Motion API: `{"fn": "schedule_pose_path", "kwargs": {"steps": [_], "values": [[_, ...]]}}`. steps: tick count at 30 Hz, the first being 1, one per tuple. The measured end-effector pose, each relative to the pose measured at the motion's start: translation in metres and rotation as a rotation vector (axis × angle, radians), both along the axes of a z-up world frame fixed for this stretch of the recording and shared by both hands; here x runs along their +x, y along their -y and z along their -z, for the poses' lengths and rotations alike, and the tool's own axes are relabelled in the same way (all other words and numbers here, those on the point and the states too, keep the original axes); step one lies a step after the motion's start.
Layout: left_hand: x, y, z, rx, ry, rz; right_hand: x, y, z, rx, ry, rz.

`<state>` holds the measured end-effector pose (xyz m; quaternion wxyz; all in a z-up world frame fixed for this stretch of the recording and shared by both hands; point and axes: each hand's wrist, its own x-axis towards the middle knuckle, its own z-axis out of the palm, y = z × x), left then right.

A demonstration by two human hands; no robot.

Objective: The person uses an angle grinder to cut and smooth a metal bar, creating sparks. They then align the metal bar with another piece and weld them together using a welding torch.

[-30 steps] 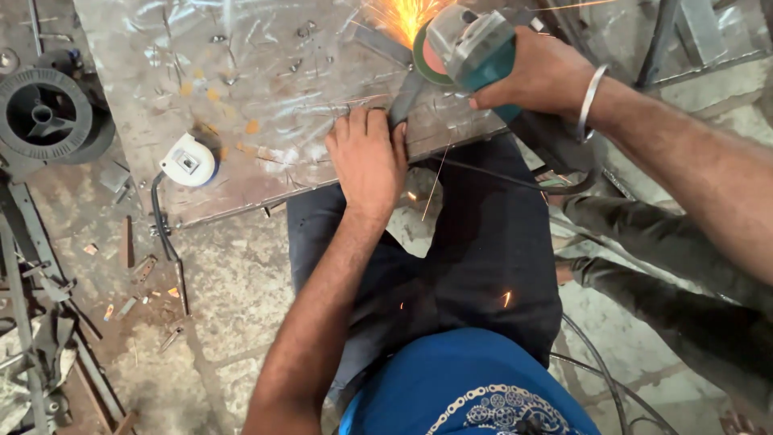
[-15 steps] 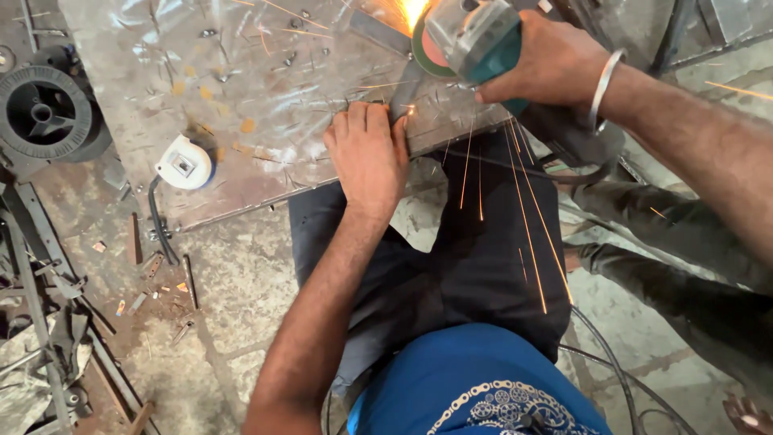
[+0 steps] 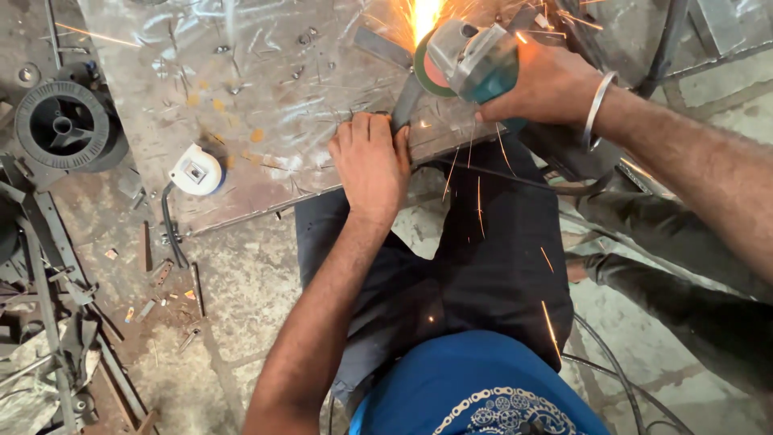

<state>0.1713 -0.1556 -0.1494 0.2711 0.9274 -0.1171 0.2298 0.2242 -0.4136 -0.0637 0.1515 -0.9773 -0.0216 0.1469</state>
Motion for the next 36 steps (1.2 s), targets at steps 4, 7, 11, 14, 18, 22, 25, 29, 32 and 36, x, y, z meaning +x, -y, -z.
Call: {"fn": "schedule_pose_path", "kwargs": {"steps": [4,7,11,14,18,22,25,29,32,36], "values": [[0.002,0.001,0.0,-0.011,-0.006,0.01,0.001,0.006,0.006,-0.007,0.033,-0.021],[0.001,0.0,0.003,-0.022,0.019,0.003,-0.001,0.004,0.003,-0.005,0.022,-0.022],[0.0,0.0,0.002,-0.017,0.019,0.008,-0.001,0.004,0.0,-0.046,-0.016,0.001],[0.001,0.001,0.003,0.004,-0.003,0.013,0.0,0.008,0.005,-0.035,0.007,-0.009],[0.001,0.0,0.004,0.011,0.007,0.003,-0.003,0.006,0.0,0.006,0.024,-0.025],[0.002,0.0,0.004,0.001,0.01,0.015,0.001,0.006,0.001,-0.024,0.019,-0.043],[0.001,0.0,0.003,-0.001,0.018,0.008,0.003,0.008,0.003,-0.043,0.017,-0.031],[0.002,0.0,0.002,-0.011,0.005,0.015,0.002,0.002,-0.007,-0.066,0.003,-0.026],[0.0,-0.001,0.003,-0.01,0.018,0.012,0.002,0.0,-0.008,-0.059,-0.012,-0.016],[0.002,0.0,0.001,-0.016,0.019,0.019,0.007,-0.001,-0.012,-0.107,-0.002,-0.013]]}}
